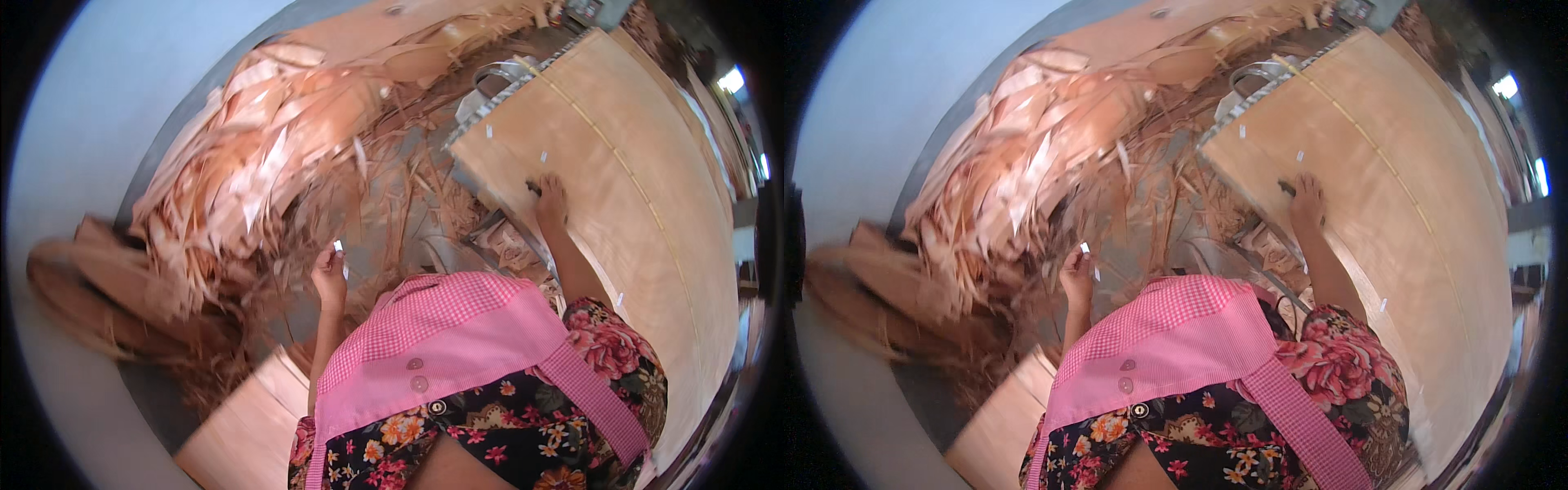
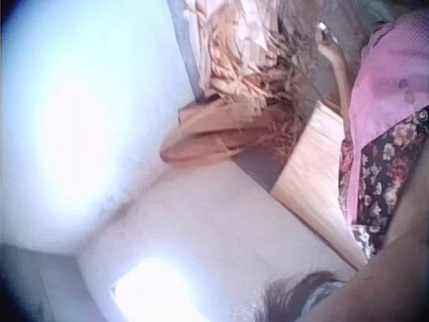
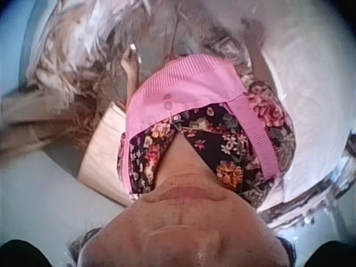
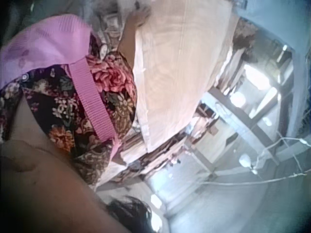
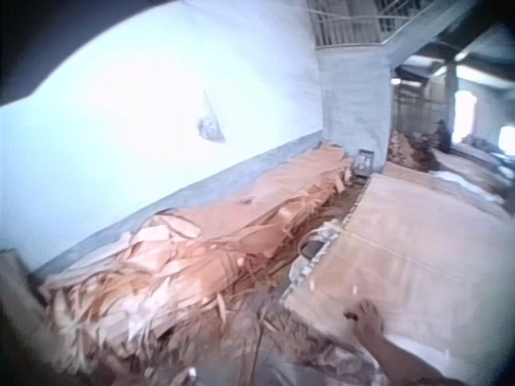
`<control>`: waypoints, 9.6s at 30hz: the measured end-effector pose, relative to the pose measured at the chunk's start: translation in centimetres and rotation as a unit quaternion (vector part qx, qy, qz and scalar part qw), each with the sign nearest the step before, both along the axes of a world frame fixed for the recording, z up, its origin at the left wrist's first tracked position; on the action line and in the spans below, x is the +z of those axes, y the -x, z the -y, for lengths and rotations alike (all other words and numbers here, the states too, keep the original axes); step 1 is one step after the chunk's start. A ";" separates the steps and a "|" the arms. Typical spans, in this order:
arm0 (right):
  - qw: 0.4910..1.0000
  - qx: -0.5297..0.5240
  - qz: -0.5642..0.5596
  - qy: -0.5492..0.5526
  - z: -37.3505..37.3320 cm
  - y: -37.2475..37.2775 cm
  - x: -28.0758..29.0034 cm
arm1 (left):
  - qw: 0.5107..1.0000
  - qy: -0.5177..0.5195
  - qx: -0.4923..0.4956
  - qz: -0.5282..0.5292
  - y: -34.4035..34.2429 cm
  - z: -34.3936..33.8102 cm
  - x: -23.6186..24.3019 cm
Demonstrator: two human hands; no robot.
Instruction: The person cuts thin sheets of wood veneer using a utility knife and a long straightedge. They measure and align the tool against the sheets, make long straight cuts, and stack the trimmed veneer.
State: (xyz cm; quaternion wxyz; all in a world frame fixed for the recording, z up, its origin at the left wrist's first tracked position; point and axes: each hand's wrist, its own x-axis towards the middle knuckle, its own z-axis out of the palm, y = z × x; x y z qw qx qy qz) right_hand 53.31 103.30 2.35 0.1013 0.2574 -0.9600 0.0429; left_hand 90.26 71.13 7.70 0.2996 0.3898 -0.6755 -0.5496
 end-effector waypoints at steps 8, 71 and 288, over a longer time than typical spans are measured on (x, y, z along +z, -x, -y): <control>0.996 -0.048 0.074 0.003 -0.6 -4.7 2.6 | 0.845 0.169 -0.484 0.154 24.0 7.8 4.0; 0.207 -0.573 -0.178 0.773 28.0 6.3 6.9 | 0.159 -0.071 -0.893 0.416 57.6 2.9 -3.9; 0.500 -0.373 0.238 0.744 -40.7 -21.7 7.9 | 0.532 -0.010 -0.846 -0.026 32.6 -64.6 4.7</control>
